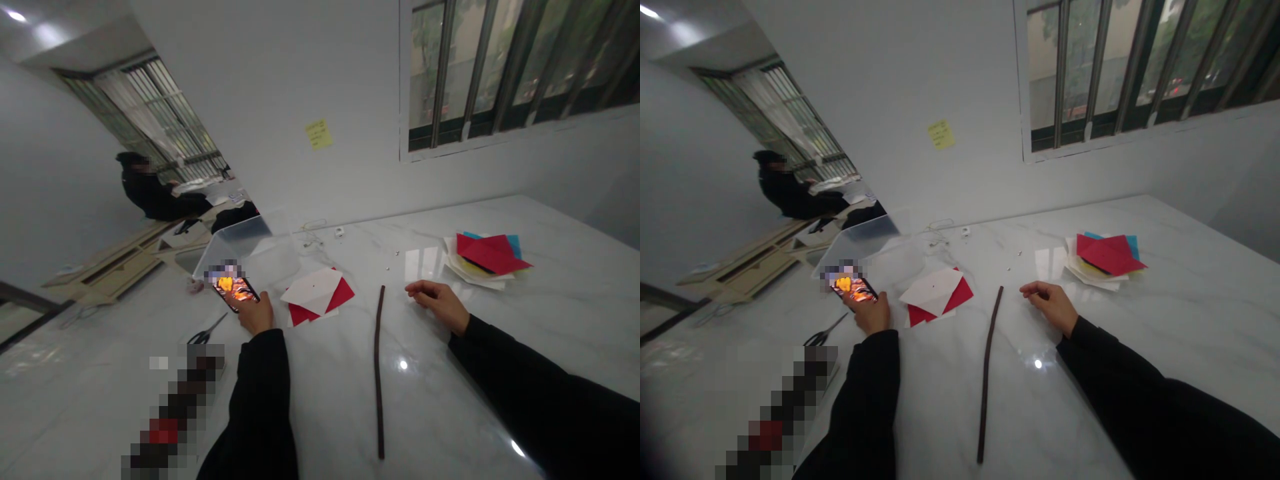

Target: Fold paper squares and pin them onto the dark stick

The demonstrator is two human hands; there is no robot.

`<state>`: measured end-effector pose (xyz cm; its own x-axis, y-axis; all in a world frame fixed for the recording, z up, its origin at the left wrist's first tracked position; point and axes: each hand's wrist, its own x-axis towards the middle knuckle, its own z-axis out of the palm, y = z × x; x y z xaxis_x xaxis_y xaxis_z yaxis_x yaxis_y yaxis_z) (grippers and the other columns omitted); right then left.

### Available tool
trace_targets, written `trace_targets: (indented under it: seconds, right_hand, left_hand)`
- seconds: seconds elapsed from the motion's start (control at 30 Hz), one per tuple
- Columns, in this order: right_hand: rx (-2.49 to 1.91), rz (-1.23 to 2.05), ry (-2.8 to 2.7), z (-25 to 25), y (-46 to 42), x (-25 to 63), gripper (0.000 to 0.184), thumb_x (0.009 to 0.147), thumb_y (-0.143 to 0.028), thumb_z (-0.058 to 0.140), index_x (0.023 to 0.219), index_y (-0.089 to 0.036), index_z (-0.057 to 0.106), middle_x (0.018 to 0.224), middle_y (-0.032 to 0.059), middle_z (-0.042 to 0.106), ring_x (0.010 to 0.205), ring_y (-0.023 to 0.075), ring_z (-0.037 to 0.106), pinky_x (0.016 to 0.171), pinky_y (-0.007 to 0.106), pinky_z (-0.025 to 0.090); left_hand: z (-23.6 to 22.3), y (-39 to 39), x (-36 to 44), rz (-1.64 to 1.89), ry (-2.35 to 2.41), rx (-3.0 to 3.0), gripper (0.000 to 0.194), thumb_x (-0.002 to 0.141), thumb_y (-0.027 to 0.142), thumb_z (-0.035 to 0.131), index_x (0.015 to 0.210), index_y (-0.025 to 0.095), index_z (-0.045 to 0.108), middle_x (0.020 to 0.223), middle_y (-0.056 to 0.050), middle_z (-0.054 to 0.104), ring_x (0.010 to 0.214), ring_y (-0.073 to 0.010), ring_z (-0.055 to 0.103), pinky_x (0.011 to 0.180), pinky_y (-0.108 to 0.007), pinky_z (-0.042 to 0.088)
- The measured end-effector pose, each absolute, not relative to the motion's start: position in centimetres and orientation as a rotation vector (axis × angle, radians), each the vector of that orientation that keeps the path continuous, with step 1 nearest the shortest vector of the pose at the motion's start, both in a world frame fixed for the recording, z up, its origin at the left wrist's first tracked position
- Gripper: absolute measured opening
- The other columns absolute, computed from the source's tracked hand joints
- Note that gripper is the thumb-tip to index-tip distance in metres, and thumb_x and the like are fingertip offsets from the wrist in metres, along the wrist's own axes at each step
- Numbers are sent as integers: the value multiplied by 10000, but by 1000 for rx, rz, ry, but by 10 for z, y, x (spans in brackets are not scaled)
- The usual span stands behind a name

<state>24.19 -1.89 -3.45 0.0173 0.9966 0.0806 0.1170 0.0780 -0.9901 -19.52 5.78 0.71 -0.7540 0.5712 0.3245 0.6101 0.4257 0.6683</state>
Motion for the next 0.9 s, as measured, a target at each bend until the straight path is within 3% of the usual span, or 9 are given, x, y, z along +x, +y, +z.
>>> trace_targets:
  seconds: [0.4,0.63,0.9]
  right_hand:
    - [-1268,1071,-1325,-34,-21,242,280,732,-335,630,937,-186,748,905,72,762,851,223,696,696,321,509]
    - [-1269,1065,-1342,-31,-22,241,277,735,-327,632,938,-178,748,858,58,749,750,191,661,655,303,478]
    - [-1265,1076,-1346,-31,-22,242,295,733,-331,639,956,-170,746,853,56,740,736,181,644,651,296,464]
  left_hand:
    - [7,55,-194,-1230,-2611,-1094,913,775,297,613,1519,91,127,1080,-196,676,1016,-374,659,908,-478,482]
    - [8,54,-193,-1204,-2638,-1114,938,776,302,620,1530,108,97,1102,-205,679,1037,-387,654,910,-495,472]
    - [11,53,-194,-1241,-2616,-1169,900,785,278,606,1511,79,113,937,-140,713,1006,-363,661,915,-462,462]
